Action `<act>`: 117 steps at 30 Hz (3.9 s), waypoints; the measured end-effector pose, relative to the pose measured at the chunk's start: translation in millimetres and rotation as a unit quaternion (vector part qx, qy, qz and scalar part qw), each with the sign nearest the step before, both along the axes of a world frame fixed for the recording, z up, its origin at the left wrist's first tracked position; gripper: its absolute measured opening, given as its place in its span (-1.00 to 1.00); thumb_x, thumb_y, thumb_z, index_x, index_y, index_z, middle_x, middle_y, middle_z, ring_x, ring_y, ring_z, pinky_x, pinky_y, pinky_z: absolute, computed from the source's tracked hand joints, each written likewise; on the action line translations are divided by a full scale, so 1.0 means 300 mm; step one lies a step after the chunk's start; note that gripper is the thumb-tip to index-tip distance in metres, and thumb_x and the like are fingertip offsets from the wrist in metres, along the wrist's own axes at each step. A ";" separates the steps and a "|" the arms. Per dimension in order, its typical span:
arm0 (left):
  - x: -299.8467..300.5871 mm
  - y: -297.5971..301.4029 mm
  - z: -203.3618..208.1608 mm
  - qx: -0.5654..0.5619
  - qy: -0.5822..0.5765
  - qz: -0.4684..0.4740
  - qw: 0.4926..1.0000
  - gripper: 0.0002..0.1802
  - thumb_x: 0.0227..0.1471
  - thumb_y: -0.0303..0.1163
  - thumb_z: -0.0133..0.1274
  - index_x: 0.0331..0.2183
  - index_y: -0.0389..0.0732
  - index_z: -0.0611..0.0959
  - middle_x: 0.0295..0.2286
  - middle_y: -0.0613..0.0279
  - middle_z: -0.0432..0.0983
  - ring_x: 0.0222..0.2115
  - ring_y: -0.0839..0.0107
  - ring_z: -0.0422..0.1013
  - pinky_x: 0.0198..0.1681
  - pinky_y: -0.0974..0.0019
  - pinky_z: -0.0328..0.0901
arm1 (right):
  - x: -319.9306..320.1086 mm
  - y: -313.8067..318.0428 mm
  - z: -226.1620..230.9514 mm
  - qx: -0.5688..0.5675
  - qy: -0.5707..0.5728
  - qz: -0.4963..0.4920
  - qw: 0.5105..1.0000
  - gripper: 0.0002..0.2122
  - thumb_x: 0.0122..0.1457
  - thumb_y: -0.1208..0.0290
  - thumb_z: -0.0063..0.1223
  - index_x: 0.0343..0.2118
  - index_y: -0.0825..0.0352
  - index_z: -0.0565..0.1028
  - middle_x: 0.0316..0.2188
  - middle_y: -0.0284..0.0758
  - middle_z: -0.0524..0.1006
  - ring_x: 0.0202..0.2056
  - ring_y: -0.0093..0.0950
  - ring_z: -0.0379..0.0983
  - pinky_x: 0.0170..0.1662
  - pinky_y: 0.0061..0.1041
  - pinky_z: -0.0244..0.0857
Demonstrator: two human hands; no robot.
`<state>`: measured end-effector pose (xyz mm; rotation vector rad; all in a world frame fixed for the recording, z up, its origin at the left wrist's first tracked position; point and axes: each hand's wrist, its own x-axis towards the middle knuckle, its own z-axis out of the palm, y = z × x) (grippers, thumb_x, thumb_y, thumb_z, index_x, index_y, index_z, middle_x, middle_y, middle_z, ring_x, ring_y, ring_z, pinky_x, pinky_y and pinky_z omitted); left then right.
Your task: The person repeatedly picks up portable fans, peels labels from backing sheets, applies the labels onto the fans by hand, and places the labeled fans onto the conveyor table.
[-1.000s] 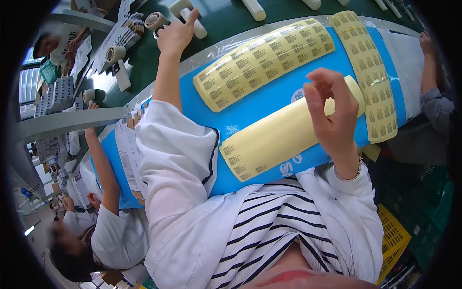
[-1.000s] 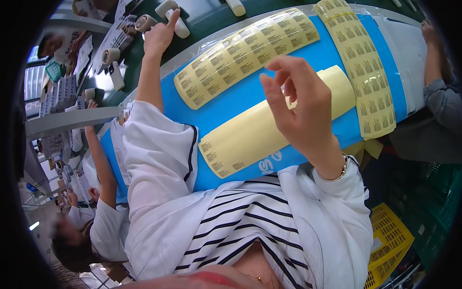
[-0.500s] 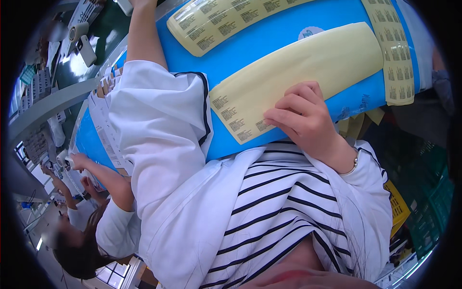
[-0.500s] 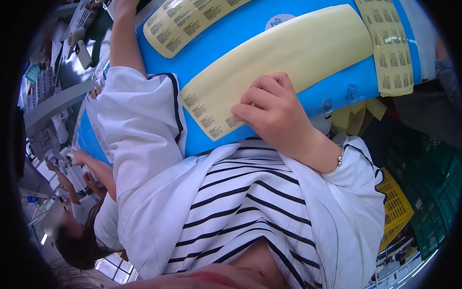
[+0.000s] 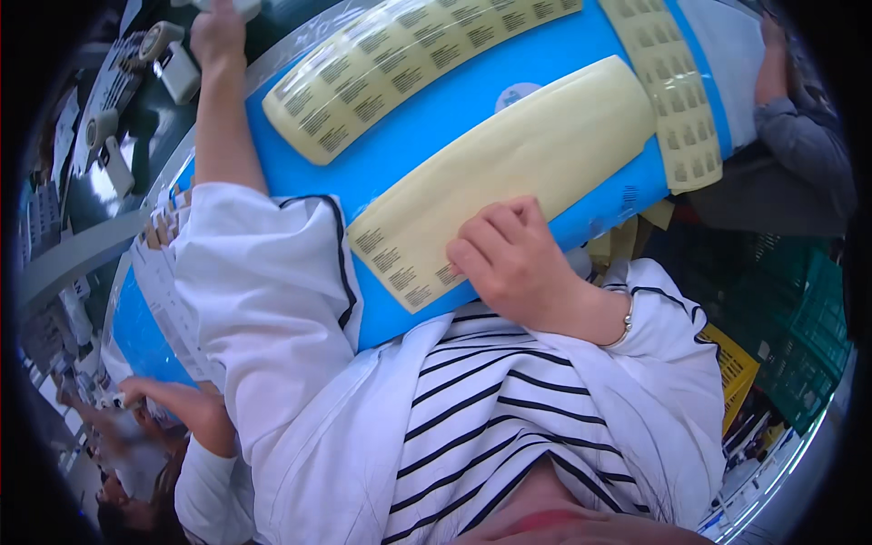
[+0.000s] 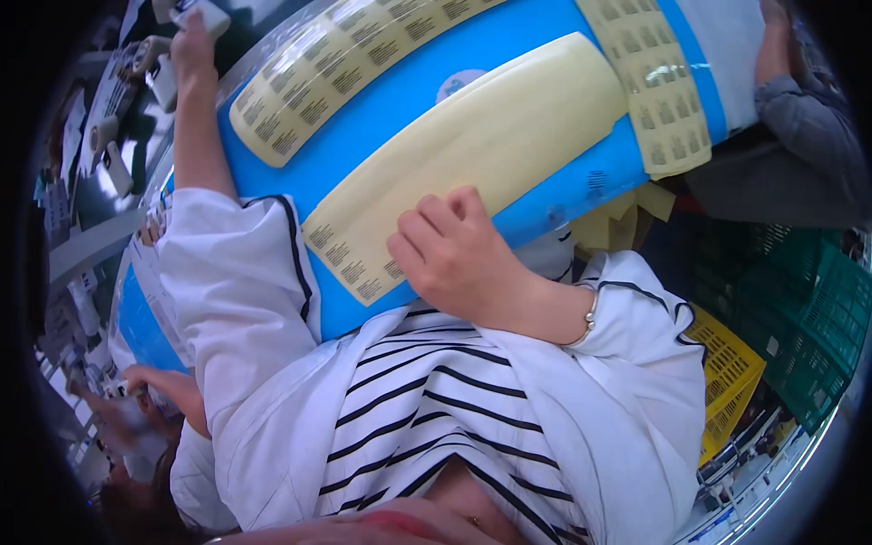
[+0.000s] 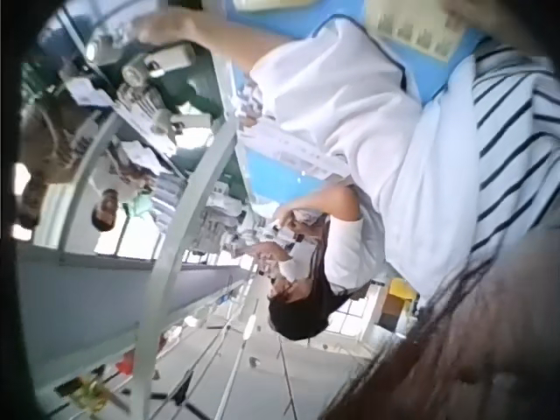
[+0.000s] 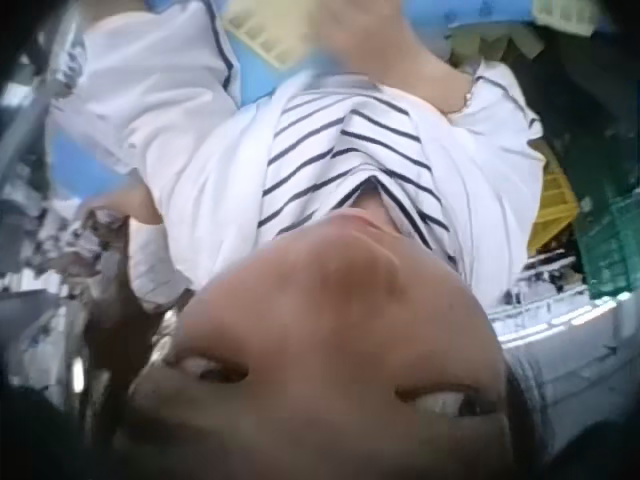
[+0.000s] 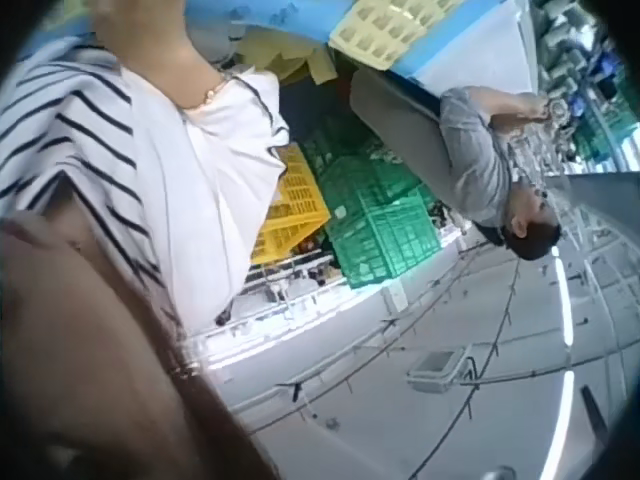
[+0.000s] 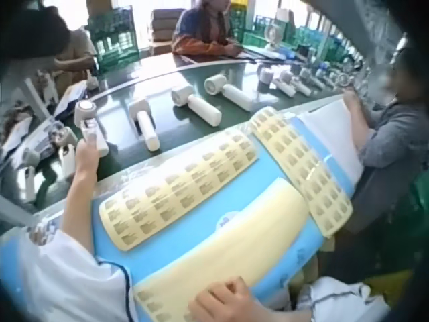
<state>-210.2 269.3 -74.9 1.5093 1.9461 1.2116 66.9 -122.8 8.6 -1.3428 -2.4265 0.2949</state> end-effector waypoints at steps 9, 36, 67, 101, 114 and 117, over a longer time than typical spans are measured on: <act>0.149 -0.103 0.066 0.084 -0.195 -0.056 0.976 -0.42 0.04 0.03 -0.07 -0.26 -0.38 0.56 -0.35 0.15 0.50 -0.32 0.41 0.40 -0.19 0.37 0.24 | 0.014 -0.010 0.004 0.010 -0.010 0.061 0.998 -0.90 -0.03 0.43 -0.04 -0.45 0.30 0.37 -0.51 -0.36 0.35 -0.40 -0.45 0.31 -0.26 -0.46 0.17; 0.468 -0.677 0.647 -0.161 -0.755 -0.327 0.545 -0.67 0.10 -0.46 -0.05 -0.19 -0.41 0.22 -0.26 -0.11 0.29 -0.20 0.20 0.34 -0.09 0.25 0.34 | 0.052 0.407 0.369 0.064 0.461 -0.003 0.885 -0.87 0.25 0.36 -0.15 -0.30 0.32 0.29 -0.52 -0.43 0.31 -0.56 -0.74 0.23 -0.48 -0.75 0.17; 0.478 -0.791 0.671 -0.132 -0.746 -0.262 0.598 -0.77 0.17 -0.38 -0.16 -0.25 -0.38 0.31 -0.32 0.07 0.34 -0.25 0.35 0.32 -0.06 0.31 0.24 | -0.036 0.428 0.359 0.172 0.442 -0.046 0.879 -0.91 0.05 0.57 0.07 -0.40 0.40 0.40 -0.55 -0.32 0.43 -0.58 -0.53 0.39 -0.55 -0.63 0.25; -0.077 -0.152 0.187 -0.080 0.131 0.015 0.988 -0.39 -0.10 -0.08 0.05 -0.26 -0.52 0.52 -0.24 -0.17 0.49 -0.15 0.02 0.41 -0.07 0.15 0.27 | 0.132 0.129 -0.010 0.058 0.002 -0.042 0.997 -0.52 0.01 0.22 0.09 0.04 0.13 0.32 0.06 -0.30 0.23 0.13 -0.24 0.09 0.17 -0.24 0.03; 0.305 -0.937 0.412 0.028 -0.454 -0.353 0.818 -0.66 0.16 -0.26 -0.16 -0.13 -0.32 0.32 -0.30 -0.06 0.45 -0.45 0.37 0.42 -0.39 0.38 0.34 | 0.106 0.226 0.025 0.075 0.077 -0.092 0.990 -0.78 -0.10 0.57 0.13 -0.32 0.26 0.51 -0.33 -0.32 0.45 -0.27 -0.34 0.38 -0.19 -0.40 0.33; 0.341 -1.041 0.323 0.048 -0.458 -0.332 0.823 -0.58 0.16 -0.25 -0.20 -0.05 -0.34 0.27 -0.25 -0.02 0.36 -0.44 0.39 0.36 -0.41 0.36 0.29 | 0.045 0.257 -0.005 0.097 0.128 -0.099 0.982 -0.94 -0.12 0.55 0.15 -0.52 0.29 0.53 -0.49 -0.38 0.46 -0.44 -0.43 0.38 -0.34 -0.47 0.32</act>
